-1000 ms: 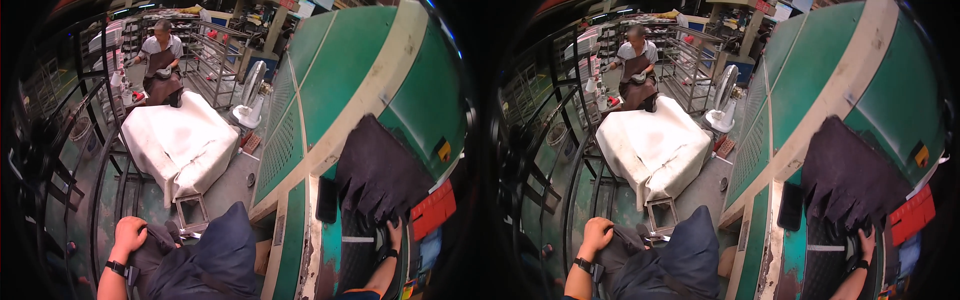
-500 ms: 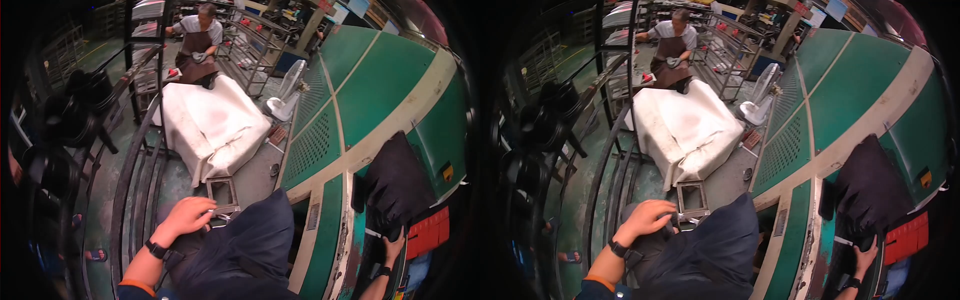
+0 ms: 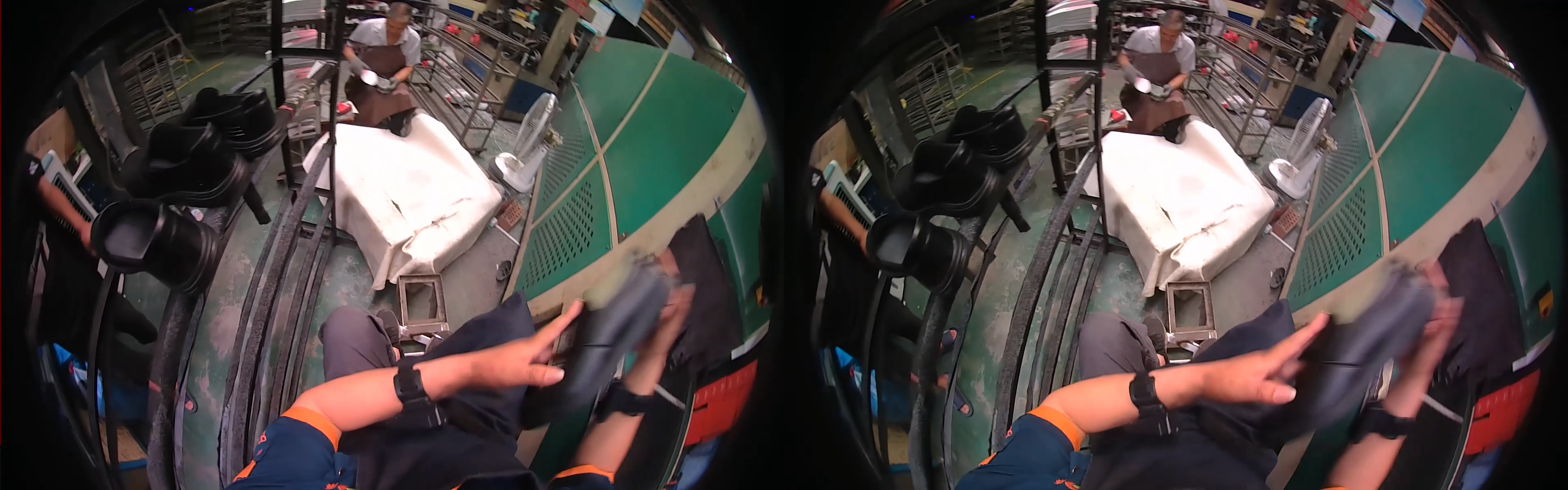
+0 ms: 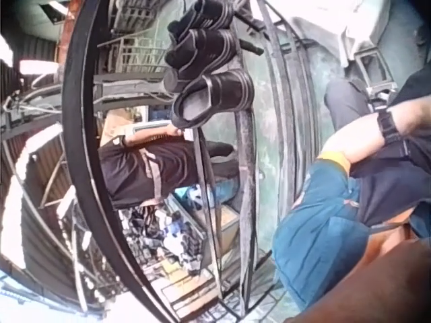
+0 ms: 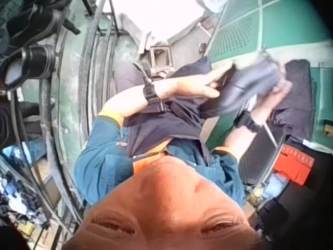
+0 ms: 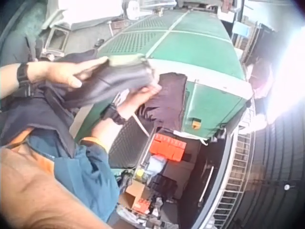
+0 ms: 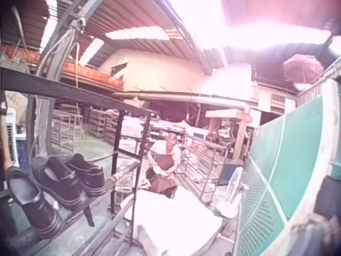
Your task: Placing manufactured shoes onto a storage rack in a factory setting.
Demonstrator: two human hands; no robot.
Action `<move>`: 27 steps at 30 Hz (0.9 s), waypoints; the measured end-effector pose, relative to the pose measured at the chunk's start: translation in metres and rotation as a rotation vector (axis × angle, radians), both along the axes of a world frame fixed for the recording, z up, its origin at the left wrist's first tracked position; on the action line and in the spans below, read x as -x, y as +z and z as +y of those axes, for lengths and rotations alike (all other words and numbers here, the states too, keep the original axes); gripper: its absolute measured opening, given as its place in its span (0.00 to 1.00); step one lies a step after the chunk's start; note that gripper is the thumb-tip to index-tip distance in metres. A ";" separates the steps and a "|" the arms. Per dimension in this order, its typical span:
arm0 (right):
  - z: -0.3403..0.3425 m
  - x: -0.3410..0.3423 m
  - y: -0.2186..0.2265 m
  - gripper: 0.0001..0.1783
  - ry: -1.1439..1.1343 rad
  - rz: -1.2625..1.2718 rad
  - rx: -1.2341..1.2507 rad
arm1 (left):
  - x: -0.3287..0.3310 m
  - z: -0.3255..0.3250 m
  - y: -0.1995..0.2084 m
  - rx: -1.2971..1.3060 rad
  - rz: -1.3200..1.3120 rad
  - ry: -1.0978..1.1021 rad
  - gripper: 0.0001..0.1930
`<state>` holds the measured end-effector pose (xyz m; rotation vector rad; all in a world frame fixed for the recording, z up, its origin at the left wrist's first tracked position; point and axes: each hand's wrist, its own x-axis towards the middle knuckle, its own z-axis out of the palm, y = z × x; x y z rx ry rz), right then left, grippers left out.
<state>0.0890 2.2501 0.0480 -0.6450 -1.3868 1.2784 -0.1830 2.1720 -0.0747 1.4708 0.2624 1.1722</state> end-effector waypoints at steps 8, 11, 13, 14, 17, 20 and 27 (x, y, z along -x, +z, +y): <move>0.026 0.096 -0.277 0.17 -0.060 0.245 1.049 | 0.027 -0.051 -0.139 1.355 -0.681 -0.027 0.17; 0.036 0.118 -0.307 0.14 0.002 0.183 1.122 | 0.042 -0.052 -0.164 1.312 -0.733 -0.028 0.17; 0.037 0.124 -0.321 0.14 0.008 0.194 1.146 | 0.058 -0.052 -0.167 1.422 -0.725 -0.044 0.38; 0.036 0.126 -0.324 0.14 0.014 0.220 1.128 | 0.063 -0.051 -0.163 1.384 -0.712 -0.054 0.39; 0.027 0.125 -0.325 0.19 0.019 0.226 1.094 | 0.066 -0.052 -0.152 1.372 -0.637 -0.021 0.39; 0.022 0.113 -0.325 0.21 -0.031 0.270 1.036 | 0.058 -0.053 -0.153 1.430 -0.617 -0.066 0.41; 0.025 0.103 -0.338 0.21 -0.052 0.226 1.073 | 0.043 -0.050 -0.171 1.484 -0.649 -0.033 0.40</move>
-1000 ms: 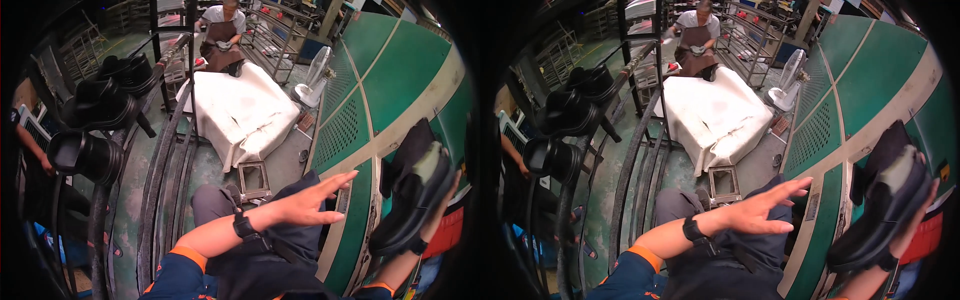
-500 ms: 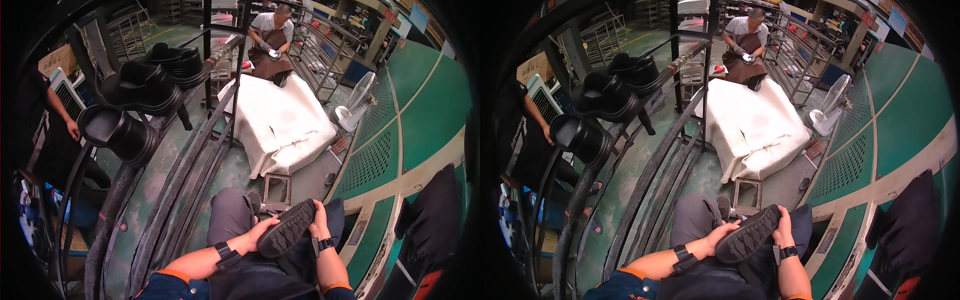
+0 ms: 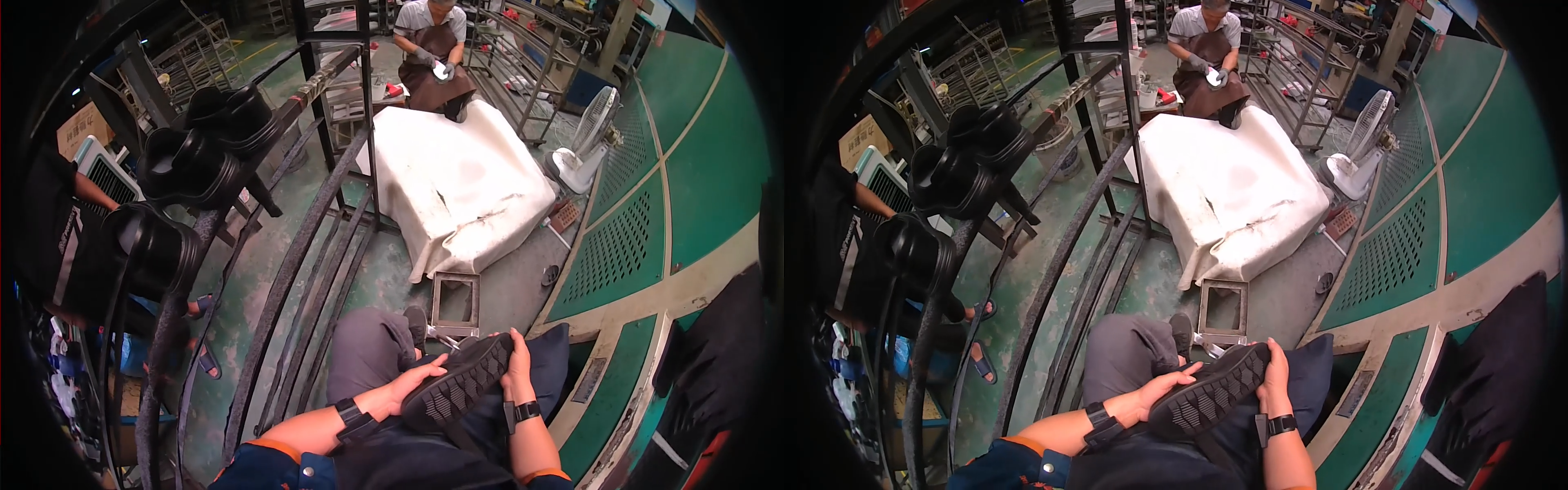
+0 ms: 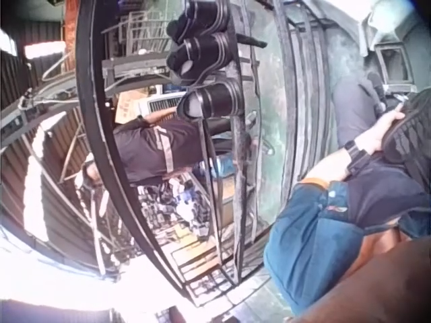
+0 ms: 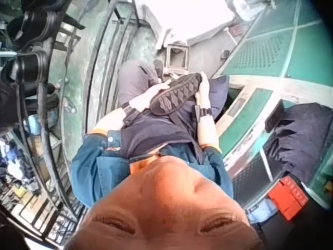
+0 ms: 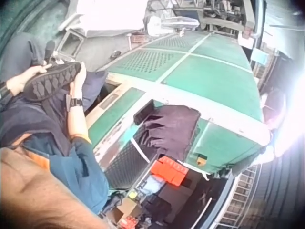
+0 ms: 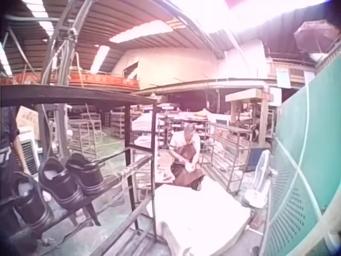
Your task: Placing manufactured shoes onto a storage rack in a factory setting.
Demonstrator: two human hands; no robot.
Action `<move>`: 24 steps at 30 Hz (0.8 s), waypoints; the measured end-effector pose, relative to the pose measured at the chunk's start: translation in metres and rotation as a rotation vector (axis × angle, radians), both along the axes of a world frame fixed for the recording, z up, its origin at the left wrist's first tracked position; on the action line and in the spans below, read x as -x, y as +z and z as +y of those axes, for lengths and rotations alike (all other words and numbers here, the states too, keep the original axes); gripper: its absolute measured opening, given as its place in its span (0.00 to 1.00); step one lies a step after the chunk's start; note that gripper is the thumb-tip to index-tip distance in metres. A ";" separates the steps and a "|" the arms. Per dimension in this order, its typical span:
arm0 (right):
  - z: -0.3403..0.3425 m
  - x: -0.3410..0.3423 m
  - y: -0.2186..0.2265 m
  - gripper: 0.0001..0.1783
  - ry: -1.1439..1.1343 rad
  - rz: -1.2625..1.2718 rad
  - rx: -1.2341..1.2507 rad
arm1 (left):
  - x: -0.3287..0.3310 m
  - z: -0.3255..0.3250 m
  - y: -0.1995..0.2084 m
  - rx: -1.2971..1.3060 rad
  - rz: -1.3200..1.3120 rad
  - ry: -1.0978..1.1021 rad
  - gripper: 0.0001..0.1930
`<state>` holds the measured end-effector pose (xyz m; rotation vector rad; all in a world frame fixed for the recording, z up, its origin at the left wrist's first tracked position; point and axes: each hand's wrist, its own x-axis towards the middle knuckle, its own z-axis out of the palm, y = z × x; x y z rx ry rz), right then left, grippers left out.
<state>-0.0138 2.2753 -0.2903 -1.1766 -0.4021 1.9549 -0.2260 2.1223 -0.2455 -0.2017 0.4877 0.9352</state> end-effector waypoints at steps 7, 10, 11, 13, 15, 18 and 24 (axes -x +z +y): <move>-0.004 0.043 -0.002 0.13 0.061 -0.062 0.013 | 0.034 -0.009 0.031 0.058 0.141 0.003 0.35; 0.001 0.039 0.015 0.19 0.099 -0.040 -0.049 | 0.030 -0.002 0.045 0.004 0.332 -0.099 0.37; 0.002 0.042 0.024 0.18 0.180 -0.149 -0.178 | 0.025 -0.001 0.033 -0.057 0.492 -0.096 0.39; 0.001 0.046 0.035 0.17 0.279 -0.252 -0.291 | 0.019 0.015 0.025 -0.211 0.786 -0.141 0.42; 0.002 0.052 0.041 0.15 0.490 -0.331 -0.304 | 0.024 0.044 0.039 -0.275 0.938 -0.162 0.44; -0.002 0.072 0.054 0.16 0.582 -0.282 -0.300 | 0.033 0.081 0.039 -0.272 1.073 -0.131 0.43; -0.008 0.072 0.043 0.15 0.604 -0.191 -0.422 | 0.015 0.108 0.010 -0.230 0.986 -0.069 0.39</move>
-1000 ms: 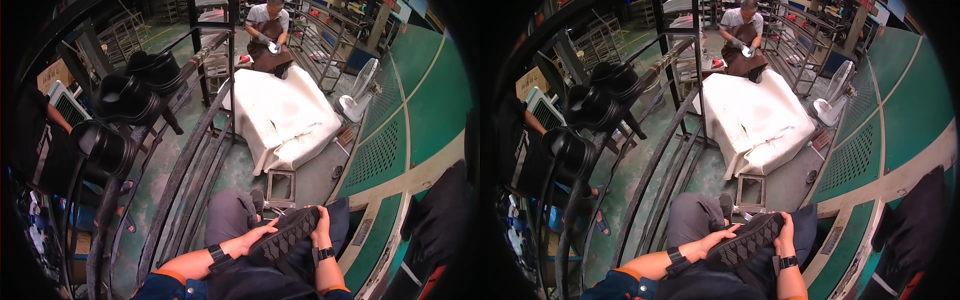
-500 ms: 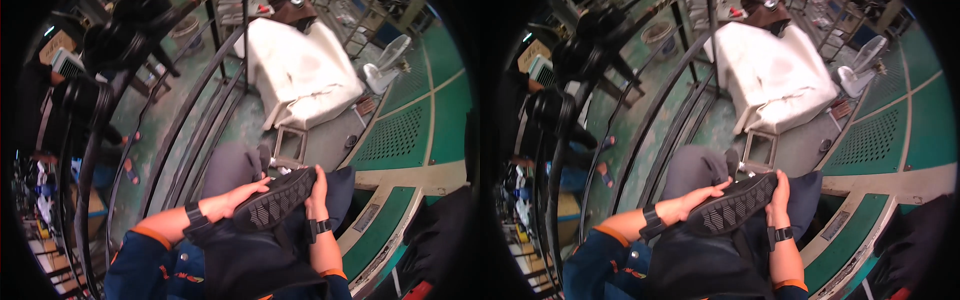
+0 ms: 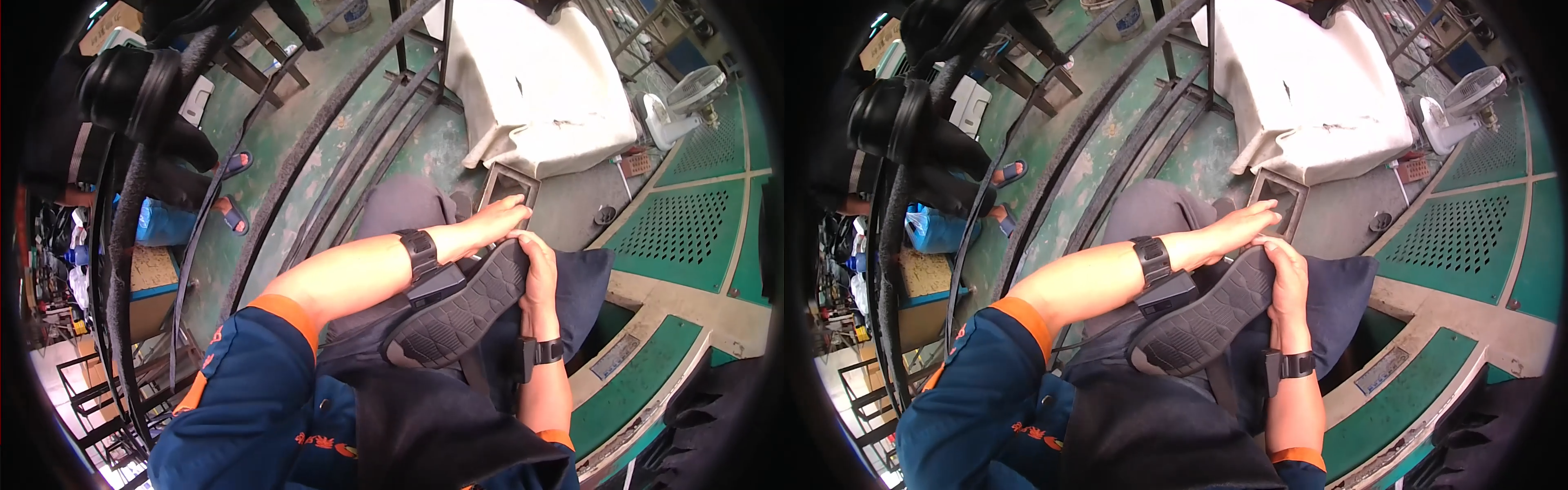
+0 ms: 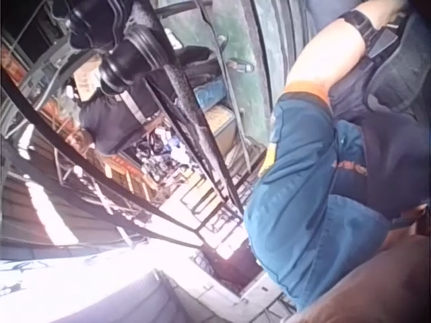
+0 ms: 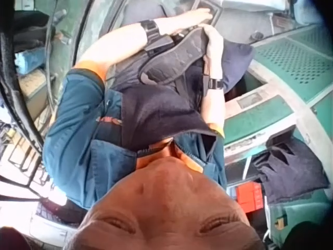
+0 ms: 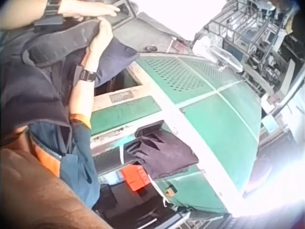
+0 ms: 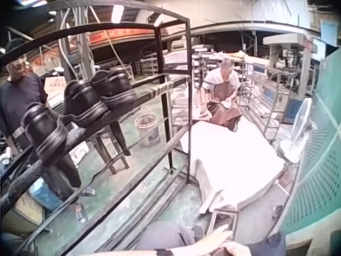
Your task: Placing manufactured shoes onto a storage rack in a factory setting.
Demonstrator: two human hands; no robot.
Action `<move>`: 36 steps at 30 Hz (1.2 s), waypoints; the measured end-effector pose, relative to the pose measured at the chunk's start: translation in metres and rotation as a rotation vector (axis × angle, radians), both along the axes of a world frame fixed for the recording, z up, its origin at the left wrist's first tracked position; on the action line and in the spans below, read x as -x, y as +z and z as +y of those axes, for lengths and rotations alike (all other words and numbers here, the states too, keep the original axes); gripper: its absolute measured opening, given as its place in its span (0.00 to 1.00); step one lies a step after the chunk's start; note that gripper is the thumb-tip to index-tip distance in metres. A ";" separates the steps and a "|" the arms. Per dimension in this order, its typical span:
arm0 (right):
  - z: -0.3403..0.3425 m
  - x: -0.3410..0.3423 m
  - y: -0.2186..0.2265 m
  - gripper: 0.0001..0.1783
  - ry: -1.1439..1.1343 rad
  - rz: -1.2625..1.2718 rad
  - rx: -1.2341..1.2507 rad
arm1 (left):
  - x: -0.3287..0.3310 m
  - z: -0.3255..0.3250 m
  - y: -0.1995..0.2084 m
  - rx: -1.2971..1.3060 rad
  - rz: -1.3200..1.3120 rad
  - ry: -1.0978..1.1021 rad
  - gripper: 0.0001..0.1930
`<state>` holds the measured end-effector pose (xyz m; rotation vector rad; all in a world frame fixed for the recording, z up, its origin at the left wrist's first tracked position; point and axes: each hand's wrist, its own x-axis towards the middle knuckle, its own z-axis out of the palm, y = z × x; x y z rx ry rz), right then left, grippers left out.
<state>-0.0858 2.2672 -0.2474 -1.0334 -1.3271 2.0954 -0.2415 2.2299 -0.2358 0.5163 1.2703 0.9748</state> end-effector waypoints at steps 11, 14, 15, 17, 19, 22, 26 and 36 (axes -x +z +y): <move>-0.009 0.000 -0.024 0.15 -0.181 0.045 -0.070 | -0.023 -0.006 -0.017 -0.055 -0.110 0.045 0.14; -0.023 0.002 -0.024 0.16 -0.216 0.079 -0.053 | -0.021 -0.009 -0.068 0.047 -0.176 0.098 0.16; -0.025 -0.003 -0.022 0.14 -0.208 0.025 -0.085 | -0.022 -0.008 -0.054 0.135 -0.206 0.063 0.17; -0.029 -0.004 -0.014 0.12 -0.193 -0.004 -0.137 | -0.019 -0.013 -0.043 0.203 -0.242 0.047 0.18; -0.032 0.001 -0.008 0.13 -0.181 0.035 -0.195 | -0.016 -0.016 -0.038 0.123 -0.265 0.052 0.20; -0.031 0.004 -0.028 0.15 -0.194 0.001 -0.339 | -0.014 -0.016 -0.039 0.034 -0.341 -0.001 0.22; -0.028 0.011 -0.022 0.13 -0.205 -0.045 -0.462 | -0.010 -0.016 -0.035 0.014 -0.297 0.029 0.21; -0.038 0.005 -0.016 0.17 -0.124 0.027 -0.431 | -0.014 -0.026 -0.041 -0.239 -0.315 0.170 0.11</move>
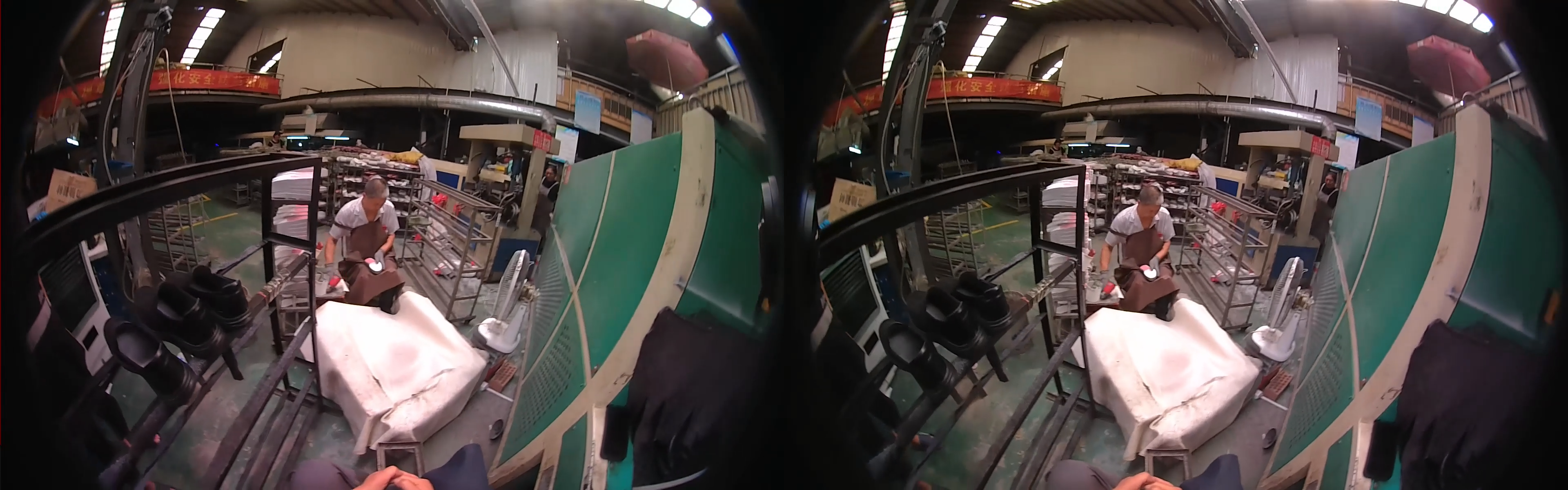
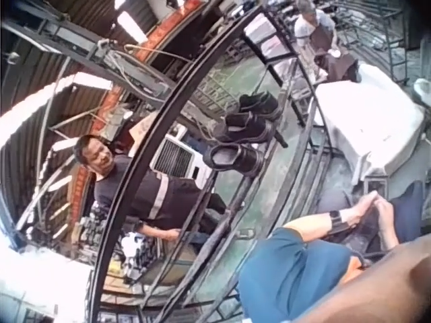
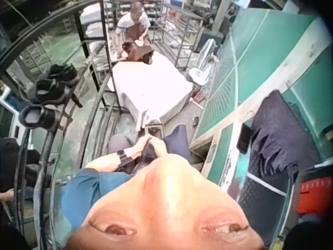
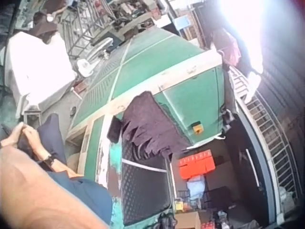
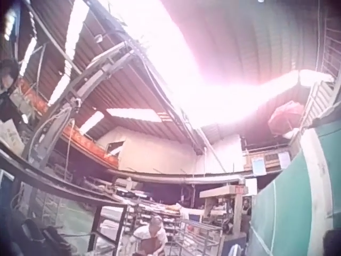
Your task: Placing manufactured shoes onto a storage rack in a factory setting.
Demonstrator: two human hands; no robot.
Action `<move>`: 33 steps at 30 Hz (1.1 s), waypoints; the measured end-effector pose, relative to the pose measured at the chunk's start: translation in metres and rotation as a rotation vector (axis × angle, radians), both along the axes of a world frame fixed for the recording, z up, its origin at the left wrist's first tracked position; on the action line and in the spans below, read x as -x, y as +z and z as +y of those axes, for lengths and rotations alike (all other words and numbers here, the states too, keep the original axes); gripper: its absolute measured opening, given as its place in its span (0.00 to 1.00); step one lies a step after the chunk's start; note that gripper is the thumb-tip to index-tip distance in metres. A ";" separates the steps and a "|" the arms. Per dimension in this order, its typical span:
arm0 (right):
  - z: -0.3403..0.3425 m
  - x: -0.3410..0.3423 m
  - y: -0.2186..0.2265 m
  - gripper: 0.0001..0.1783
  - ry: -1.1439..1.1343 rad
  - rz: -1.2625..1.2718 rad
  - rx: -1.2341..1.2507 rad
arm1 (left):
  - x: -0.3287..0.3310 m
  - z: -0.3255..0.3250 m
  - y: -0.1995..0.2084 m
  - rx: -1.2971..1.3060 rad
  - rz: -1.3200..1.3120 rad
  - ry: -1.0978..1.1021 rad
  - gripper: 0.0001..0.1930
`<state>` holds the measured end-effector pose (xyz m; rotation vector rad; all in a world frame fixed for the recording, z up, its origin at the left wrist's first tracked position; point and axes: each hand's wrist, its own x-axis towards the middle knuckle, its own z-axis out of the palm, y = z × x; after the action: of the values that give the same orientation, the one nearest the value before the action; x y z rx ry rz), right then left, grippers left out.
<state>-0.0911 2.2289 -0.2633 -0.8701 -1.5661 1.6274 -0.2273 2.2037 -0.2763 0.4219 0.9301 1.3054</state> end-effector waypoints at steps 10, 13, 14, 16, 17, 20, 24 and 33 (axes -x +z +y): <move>0.021 -0.006 0.060 0.20 -0.083 0.080 0.237 | -0.001 -0.008 0.053 0.040 0.095 -0.117 0.20; 0.040 -0.002 0.050 0.23 -0.019 0.078 0.442 | 0.020 -0.057 0.055 0.196 -0.039 -0.157 0.16; 0.052 -0.002 0.044 0.24 -0.041 0.080 0.518 | 0.026 -0.070 0.058 0.344 -0.136 -0.189 0.17; 0.071 0.000 0.031 0.26 -0.081 0.122 0.606 | 0.020 -0.090 0.094 0.342 -0.365 -0.248 0.17; 0.081 -0.007 0.031 0.28 -0.092 0.177 0.694 | 0.013 -0.088 0.093 0.305 -0.441 -0.203 0.17; 0.090 0.003 0.032 0.32 -0.051 0.260 0.797 | 0.005 -0.098 0.103 0.303 -0.575 -0.057 0.16; 0.055 -0.004 0.027 0.31 -0.102 0.463 0.498 | 0.008 -0.091 0.105 0.304 -0.557 -0.069 0.20; 0.031 0.005 0.020 0.25 -0.285 0.450 0.464 | 0.009 -0.107 0.113 0.567 -0.466 -0.010 0.22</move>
<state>-0.0961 2.2596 -0.2434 -0.8347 -0.7343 1.8403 -0.2364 2.0967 -0.1631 -0.3071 0.8472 1.0083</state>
